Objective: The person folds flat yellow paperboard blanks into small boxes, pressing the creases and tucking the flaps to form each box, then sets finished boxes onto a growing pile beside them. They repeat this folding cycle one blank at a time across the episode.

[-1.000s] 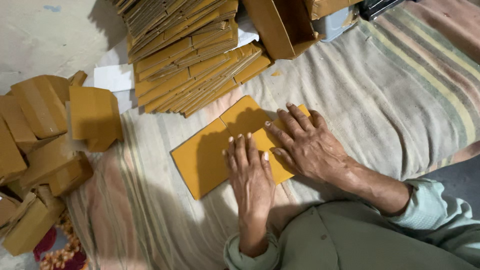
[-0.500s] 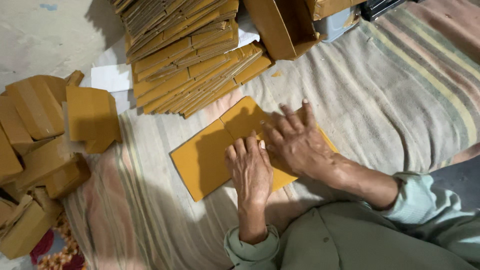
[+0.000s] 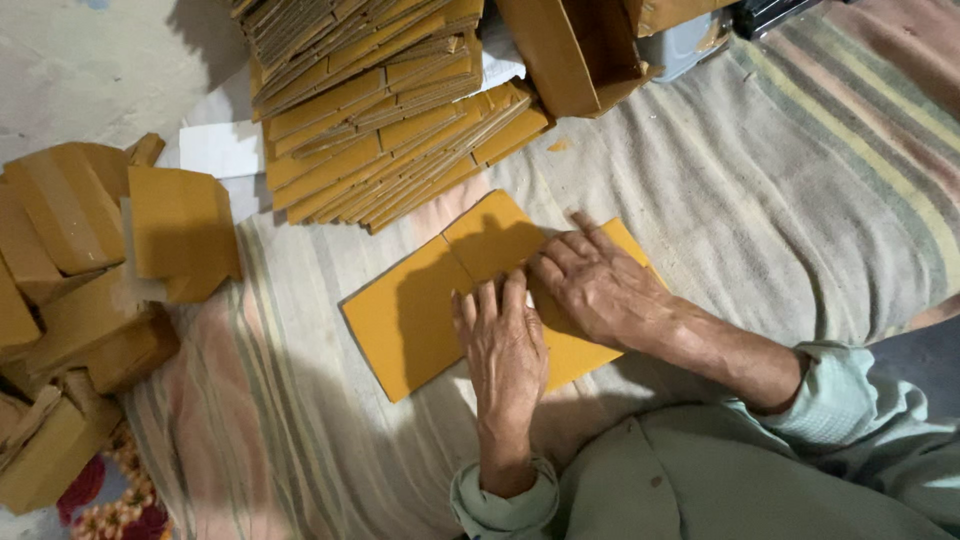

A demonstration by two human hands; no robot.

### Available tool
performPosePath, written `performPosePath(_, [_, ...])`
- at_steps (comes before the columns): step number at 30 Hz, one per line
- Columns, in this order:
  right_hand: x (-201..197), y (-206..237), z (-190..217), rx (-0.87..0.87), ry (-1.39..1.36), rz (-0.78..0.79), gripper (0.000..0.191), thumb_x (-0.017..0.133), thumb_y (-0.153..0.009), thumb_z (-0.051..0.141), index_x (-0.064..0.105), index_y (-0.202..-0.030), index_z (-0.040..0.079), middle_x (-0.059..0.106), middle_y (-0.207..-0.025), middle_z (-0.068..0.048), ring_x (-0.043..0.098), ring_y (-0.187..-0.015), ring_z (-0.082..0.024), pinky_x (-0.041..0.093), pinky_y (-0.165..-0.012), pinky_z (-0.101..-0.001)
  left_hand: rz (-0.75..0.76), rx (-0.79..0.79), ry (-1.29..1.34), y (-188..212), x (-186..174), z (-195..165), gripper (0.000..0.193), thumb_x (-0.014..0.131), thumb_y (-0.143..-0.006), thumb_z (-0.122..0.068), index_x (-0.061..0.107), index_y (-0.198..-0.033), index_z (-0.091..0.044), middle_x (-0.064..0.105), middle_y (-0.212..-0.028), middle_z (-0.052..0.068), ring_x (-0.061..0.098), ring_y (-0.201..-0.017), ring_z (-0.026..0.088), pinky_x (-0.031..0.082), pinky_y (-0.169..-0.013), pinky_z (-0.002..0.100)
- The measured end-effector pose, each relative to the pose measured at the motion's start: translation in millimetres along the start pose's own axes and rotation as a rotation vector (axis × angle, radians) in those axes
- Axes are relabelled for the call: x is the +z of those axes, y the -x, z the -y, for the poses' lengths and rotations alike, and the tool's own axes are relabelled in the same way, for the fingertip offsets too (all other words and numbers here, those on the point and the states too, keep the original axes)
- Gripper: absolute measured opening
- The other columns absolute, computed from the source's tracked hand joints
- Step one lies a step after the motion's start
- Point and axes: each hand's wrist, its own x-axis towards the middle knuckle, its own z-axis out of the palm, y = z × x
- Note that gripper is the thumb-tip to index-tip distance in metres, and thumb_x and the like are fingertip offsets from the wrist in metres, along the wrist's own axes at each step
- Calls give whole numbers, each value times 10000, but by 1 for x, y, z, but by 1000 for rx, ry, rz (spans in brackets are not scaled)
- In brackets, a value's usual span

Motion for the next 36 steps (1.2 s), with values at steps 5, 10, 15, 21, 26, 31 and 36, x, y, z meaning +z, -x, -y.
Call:
performPosePath(5, [-2,1,-1,72,-6,86,396,652,-791,223,651,-1082,-46,685,-1072,-246,642,-1057,-390,434,-1087,-511,91,-156,113,0,2,0,353,567,-966,-153,593,-1303,-49,607,-1183,197,553,-1130,405,407,-1021,556])
performPosePath(10, [-10,1,-2,249,124,97,270,629,-801,162,648,-1010,-8,656,-932,-167,655,-992,-342,432,-1130,-524,74,-179,61,-1,1,-2,302,540,-1012,-188,622,-1271,-57,618,-1133,199,561,-1104,408,405,-1035,571])
performPosePath(15, [-9,1,6,79,-51,37,266,624,-838,240,632,-934,-8,662,-930,-189,643,-963,-364,415,-1076,-557,-28,-68,-41,0,1,-3,306,539,-1027,-264,636,-1216,-43,625,-1079,194,568,-1063,397,374,-1079,614])
performPosePath(21, [-3,-1,1,241,182,107,317,635,-802,161,654,-1062,-19,661,-949,-158,642,-1025,-335,424,-1140,-514,31,-187,42,0,2,-1,321,510,-1000,-209,635,-1246,-45,627,-1123,189,566,-1106,397,428,-1013,535])
performPosePath(26, [-4,4,2,214,150,96,376,649,-729,253,655,-973,-32,664,-908,-189,637,-982,-361,394,-1086,-582,8,-126,10,1,2,-1,307,585,-983,-201,624,-1235,-30,622,-1101,204,555,-1077,406,410,-995,566])
performPosePath(31, [1,3,1,121,76,80,385,636,-766,206,655,-1084,-11,673,-1045,-196,619,-1127,-344,353,-1165,-562,5,-126,35,1,2,0,325,580,-1001,-199,613,-1272,-24,619,-1100,205,554,-1079,411,431,-978,545])
performPosePath(36, [-1,8,0,292,88,77,394,638,-806,155,661,-1169,3,686,-1092,-175,612,-1176,-347,348,-1175,-595,23,-194,121,3,0,-1,391,532,-955,-168,619,-1307,-22,624,-1148,200,569,-1107,395,447,-947,522])
